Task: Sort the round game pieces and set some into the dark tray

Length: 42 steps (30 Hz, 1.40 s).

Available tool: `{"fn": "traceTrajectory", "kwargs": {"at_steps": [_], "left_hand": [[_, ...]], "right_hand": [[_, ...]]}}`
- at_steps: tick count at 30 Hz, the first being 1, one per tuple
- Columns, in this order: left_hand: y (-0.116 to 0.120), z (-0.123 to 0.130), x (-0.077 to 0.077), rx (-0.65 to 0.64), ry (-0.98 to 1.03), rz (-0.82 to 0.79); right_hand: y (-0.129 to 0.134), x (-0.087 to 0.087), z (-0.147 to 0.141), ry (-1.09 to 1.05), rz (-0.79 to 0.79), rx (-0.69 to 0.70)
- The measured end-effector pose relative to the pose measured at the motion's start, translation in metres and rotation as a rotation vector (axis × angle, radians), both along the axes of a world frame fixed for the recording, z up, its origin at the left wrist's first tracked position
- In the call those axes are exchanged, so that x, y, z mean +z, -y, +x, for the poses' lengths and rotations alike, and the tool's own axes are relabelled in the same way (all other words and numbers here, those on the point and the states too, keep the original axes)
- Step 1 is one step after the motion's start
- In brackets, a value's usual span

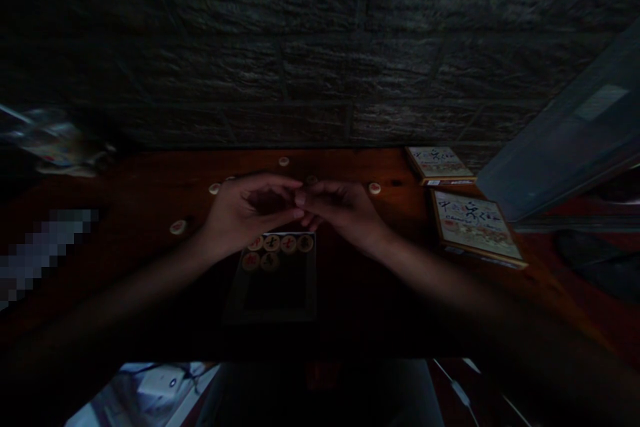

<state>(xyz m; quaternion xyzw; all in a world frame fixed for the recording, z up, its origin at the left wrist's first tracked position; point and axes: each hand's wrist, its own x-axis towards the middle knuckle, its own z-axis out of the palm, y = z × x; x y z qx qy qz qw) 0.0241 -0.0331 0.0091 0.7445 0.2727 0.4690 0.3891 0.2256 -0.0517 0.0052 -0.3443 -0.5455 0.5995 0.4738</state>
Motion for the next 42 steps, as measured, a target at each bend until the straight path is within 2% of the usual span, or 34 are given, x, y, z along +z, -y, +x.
{"fn": "traceTrajectory", "kwargs": {"at_steps": [6,16,22,30,36,42], "left_hand": [[-0.0037,-0.0029,0.0008,0.032,-0.070,0.161],[-0.0030,-0.0016,-0.0021,-0.001,-0.023,0.101],[-0.0057,-0.0034,-0.0026,0.019,-0.035,0.169],[-0.0038,-0.0026,-0.0044,-0.006,-0.013,0.124],[-0.0062,-0.0042,-0.0039,0.033,-0.066,0.173],[-0.0033,-0.0022,-0.0011,0.038,-0.018,0.157]], "right_hand": [[-0.0010,-0.0023,0.0004,-0.040,0.000,0.018],[-0.0007,-0.0031,0.0003,-0.045,0.018,0.030],[-0.0012,-0.0037,0.0009,-0.059,0.011,0.039],[-0.0001,-0.0018,0.0001,-0.020,0.000,0.030],[-0.0004,-0.0015,0.0003,-0.046,-0.004,0.032],[-0.0007,-0.0030,0.0000,-0.042,-0.013,0.045]]}}
